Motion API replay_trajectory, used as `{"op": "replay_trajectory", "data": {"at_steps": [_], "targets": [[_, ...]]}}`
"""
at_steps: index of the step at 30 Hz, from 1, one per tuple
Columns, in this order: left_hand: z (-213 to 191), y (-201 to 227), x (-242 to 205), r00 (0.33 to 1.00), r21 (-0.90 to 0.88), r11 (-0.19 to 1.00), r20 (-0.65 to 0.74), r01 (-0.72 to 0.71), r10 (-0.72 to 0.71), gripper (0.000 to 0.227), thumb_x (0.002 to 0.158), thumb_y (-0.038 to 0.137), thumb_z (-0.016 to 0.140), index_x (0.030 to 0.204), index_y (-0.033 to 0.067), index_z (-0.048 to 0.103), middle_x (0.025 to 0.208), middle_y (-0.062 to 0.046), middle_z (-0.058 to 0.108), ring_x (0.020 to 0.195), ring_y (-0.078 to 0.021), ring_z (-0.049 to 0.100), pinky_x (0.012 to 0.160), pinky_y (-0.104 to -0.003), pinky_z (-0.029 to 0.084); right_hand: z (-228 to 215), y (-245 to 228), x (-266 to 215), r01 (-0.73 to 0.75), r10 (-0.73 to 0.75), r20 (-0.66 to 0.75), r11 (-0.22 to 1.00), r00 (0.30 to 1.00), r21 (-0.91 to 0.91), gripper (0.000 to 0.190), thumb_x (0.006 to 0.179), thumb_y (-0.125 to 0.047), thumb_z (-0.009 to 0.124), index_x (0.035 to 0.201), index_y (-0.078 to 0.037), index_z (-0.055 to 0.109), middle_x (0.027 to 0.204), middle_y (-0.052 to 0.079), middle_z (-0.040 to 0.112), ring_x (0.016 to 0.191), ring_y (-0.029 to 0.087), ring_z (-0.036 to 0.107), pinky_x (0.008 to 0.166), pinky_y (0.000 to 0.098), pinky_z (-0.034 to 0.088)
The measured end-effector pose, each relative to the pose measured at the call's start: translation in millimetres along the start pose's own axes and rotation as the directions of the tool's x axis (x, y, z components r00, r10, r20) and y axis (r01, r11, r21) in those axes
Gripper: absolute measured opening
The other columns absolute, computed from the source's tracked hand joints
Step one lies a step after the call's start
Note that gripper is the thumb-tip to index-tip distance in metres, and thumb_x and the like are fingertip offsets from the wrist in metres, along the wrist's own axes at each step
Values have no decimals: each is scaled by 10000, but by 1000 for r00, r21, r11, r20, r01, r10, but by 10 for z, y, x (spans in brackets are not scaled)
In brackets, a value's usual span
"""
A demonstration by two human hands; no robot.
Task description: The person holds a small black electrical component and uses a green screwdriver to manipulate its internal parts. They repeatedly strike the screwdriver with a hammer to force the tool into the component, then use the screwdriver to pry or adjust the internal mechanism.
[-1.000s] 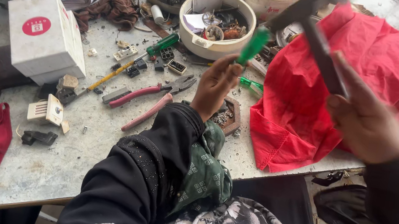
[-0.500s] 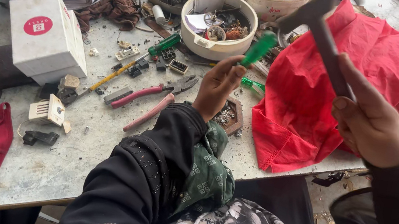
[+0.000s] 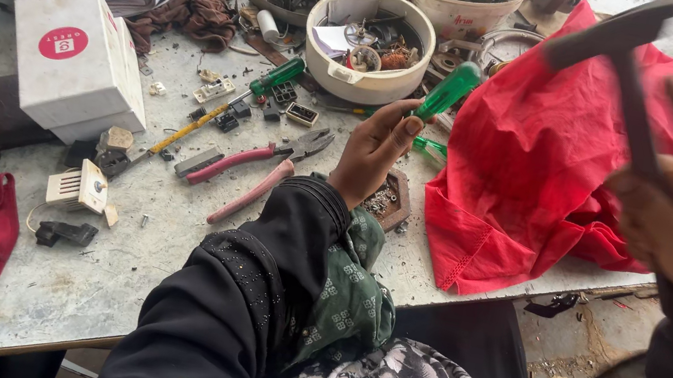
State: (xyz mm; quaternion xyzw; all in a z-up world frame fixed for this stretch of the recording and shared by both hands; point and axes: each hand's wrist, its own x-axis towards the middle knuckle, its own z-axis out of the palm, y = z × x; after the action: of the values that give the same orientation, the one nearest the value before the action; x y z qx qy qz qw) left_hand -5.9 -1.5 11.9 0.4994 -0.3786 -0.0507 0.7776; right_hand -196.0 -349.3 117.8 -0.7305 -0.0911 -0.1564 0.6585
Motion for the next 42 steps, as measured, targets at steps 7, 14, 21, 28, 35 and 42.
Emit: {"op": "replay_trajectory", "data": {"at_steps": [7, 14, 21, 28, 35, 42], "targets": [[-5, -10, 16, 999, 48, 999, 36, 12, -14, 411, 1108, 371, 562, 1344, 42, 632, 849, 46, 536, 730, -27, 421, 631, -210, 364, 275, -66, 51, -13, 13, 9, 999, 1000, 51, 360, 1107, -106, 482, 1449, -50, 383, 1130, 111, 598, 810, 195, 654, 711, 384, 566], [13, 130, -16, 991, 275, 960, 133, -46, 10, 383, 1116, 387, 518, 1316, 83, 638, 937, 60, 631, 795, -26, 549, 727, -208, 496, 382, -21, 80, -21, 21, 1, 1000, 1000, 16, 469, 1072, -78, 513, 1514, -99, 358, 1222, 81, 588, 879, 194, 648, 767, 387, 550], [-39, 62, -56, 1000, 109, 994, 27, 4, -7, 383, 1110, 371, 546, 1302, 54, 643, 938, 38, 617, 778, -41, 484, 697, -221, 437, 579, -125, 125, -45, 43, -29, 994, 999, -96, 591, 1036, -51, 544, 1579, -148, 332, 1315, 51, 578, 949, 193, 641, 823, 389, 535], [-192, 45, 0, 999, 1, 1000, -26, 31, -31, 425, 1123, 444, 452, 1246, 82, 640, 720, 58, 454, 573, -20, 386, 489, -195, 340, 1050, -70, 151, -261, 233, -124, 769, 964, -584, 718, 1001, -23, 575, 1644, -197, 307, 1407, 21, 569, 1018, 192, 635, 879, 392, 519], [-331, 230, -65, 978, -342, 937, -210, -76, 3, 360, 1149, 372, 432, 1283, 65, 564, 876, -22, 586, 664, -72, 485, 613, -239, 415, 1415, 483, 373, -58, 355, 17, 198, 935, -979, 682, 998, -169, 575, 1634, -349, 406, 1034, 153, 627, 951, 345, 636, 880, 439, 512], [-319, 289, -41, 961, -386, 910, -275, -149, 41, 340, 1153, 308, 458, 1392, 75, 524, 1085, -49, 605, 764, -76, 497, 686, -260, 435, 1660, 609, 456, 366, -83, 357, 253, 930, -896, 437, 931, -184, 697, 1363, -234, 651, 1227, 124, 636, 1159, 328, 569, 1019, 472, 465]]}}
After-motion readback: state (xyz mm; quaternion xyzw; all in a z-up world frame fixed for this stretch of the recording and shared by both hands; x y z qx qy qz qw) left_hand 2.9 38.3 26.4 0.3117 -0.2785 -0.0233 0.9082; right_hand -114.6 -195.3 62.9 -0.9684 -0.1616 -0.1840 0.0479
